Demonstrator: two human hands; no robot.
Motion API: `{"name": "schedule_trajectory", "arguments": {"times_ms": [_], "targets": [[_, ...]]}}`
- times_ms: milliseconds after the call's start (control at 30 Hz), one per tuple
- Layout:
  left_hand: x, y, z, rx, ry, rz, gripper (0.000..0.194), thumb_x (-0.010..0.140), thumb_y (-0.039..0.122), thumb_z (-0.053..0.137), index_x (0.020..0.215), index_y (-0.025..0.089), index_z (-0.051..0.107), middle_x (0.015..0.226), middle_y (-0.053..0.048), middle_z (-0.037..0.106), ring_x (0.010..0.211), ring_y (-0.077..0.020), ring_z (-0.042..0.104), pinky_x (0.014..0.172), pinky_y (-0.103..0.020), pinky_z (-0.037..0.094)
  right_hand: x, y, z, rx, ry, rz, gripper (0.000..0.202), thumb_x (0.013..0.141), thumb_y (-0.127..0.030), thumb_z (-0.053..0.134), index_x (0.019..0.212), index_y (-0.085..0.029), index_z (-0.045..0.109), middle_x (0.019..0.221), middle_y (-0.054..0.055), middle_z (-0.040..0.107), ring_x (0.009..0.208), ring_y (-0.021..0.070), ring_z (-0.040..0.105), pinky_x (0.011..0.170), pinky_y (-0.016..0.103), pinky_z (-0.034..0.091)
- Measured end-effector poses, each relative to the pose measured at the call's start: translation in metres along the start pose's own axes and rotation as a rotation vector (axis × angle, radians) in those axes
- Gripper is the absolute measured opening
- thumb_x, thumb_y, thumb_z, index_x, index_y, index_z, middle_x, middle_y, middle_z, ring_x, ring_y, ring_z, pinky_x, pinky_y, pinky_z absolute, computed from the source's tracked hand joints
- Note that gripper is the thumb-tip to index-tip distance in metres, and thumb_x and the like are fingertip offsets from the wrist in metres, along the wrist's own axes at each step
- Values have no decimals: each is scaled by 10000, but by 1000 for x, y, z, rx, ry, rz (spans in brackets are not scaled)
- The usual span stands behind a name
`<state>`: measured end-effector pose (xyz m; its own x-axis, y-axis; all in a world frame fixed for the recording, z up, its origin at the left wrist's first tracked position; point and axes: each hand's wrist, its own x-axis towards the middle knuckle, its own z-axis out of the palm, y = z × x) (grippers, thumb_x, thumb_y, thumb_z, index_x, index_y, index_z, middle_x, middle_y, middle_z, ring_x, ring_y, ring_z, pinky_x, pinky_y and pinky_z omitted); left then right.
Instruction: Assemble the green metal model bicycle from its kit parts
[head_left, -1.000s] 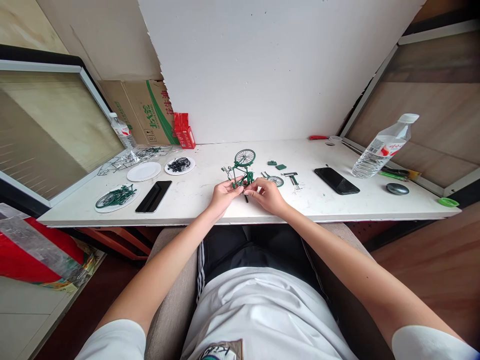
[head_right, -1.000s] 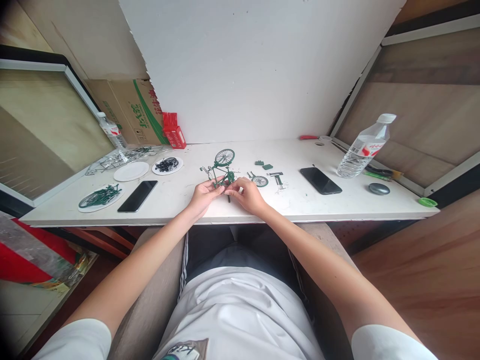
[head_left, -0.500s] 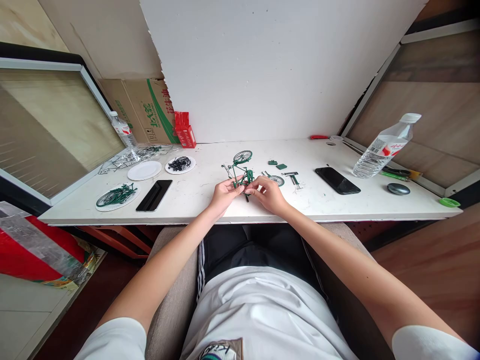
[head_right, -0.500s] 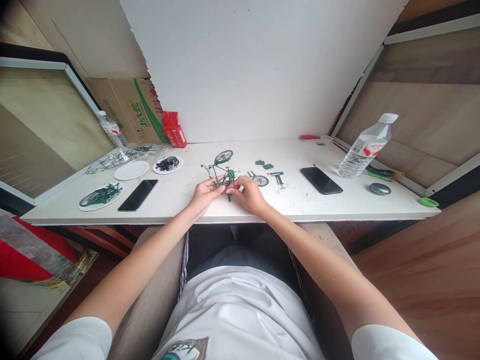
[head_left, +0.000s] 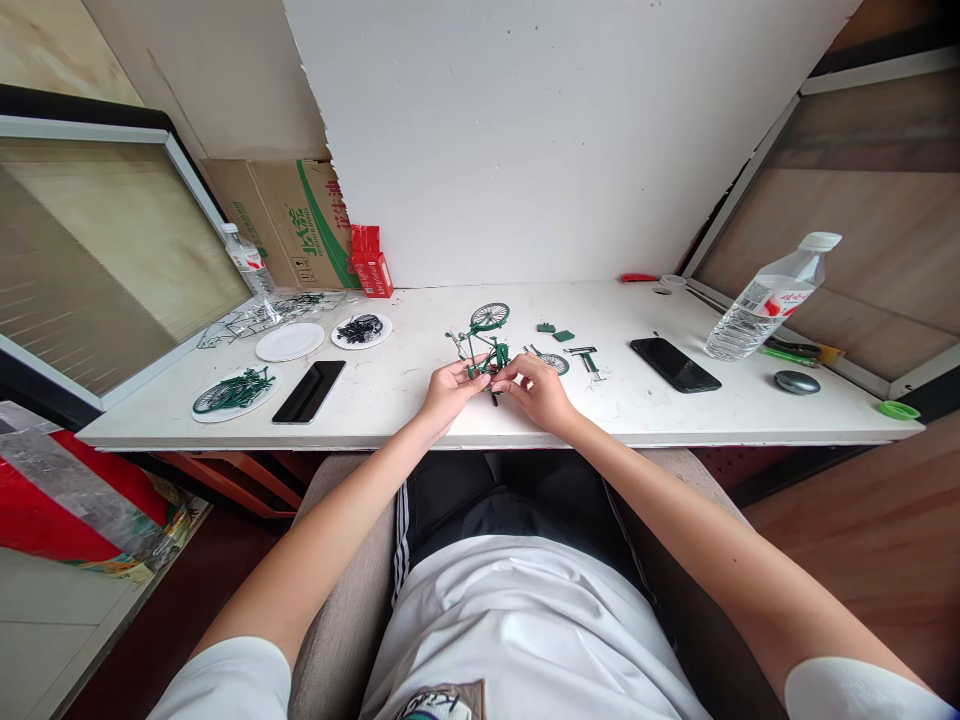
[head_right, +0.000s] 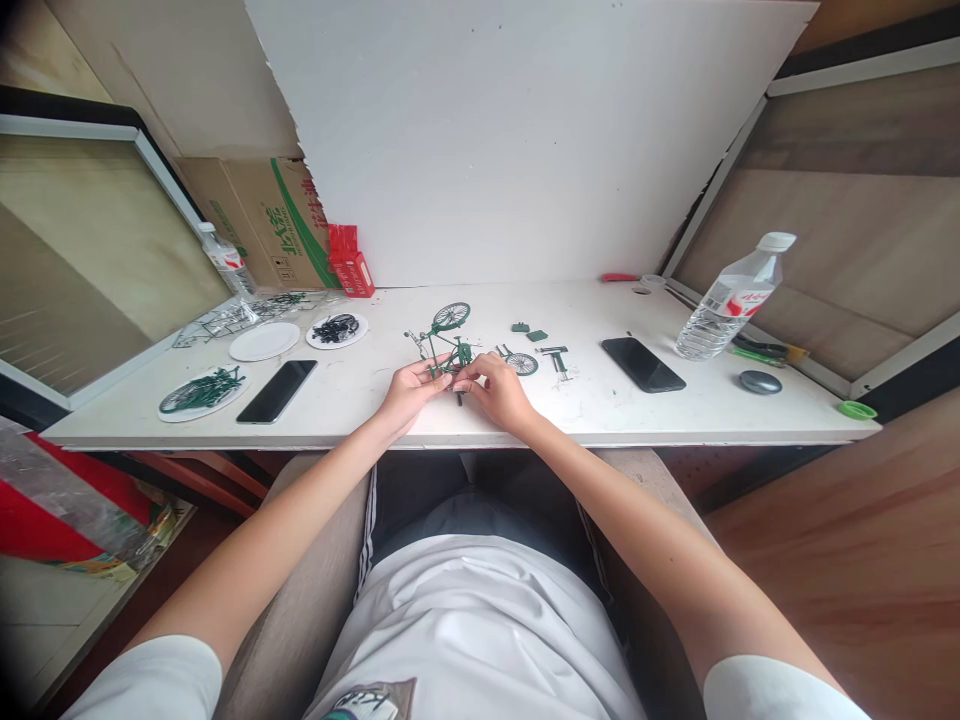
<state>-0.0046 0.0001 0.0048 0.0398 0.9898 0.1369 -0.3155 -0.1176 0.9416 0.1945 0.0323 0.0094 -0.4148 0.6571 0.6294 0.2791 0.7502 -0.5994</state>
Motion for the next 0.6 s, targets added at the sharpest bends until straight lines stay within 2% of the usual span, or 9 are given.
{"name": "schedule_trajectory", "arguments": {"times_ms": [333,600], "targets": [[1,-2,-1,3,-3,10,667,734,299,966,1344,131,755,1210,-145,822,1192,-297,753,1222,-536,489,-1,4,3,-81,-8,-25,241,1013,-484,719,915,-271,773,916,81,760,923,288,630,791,444,524],[2,-3,-1,-12,-1,9,683,738,308,963,1361,137,744,1175,-137,827,1191,-301,748,1213,-541,497,0,3,3,-88,-34,-10,271,1031,-504,684,917,-268,754,919,86,751,918,284,622,784,441,525]]}}
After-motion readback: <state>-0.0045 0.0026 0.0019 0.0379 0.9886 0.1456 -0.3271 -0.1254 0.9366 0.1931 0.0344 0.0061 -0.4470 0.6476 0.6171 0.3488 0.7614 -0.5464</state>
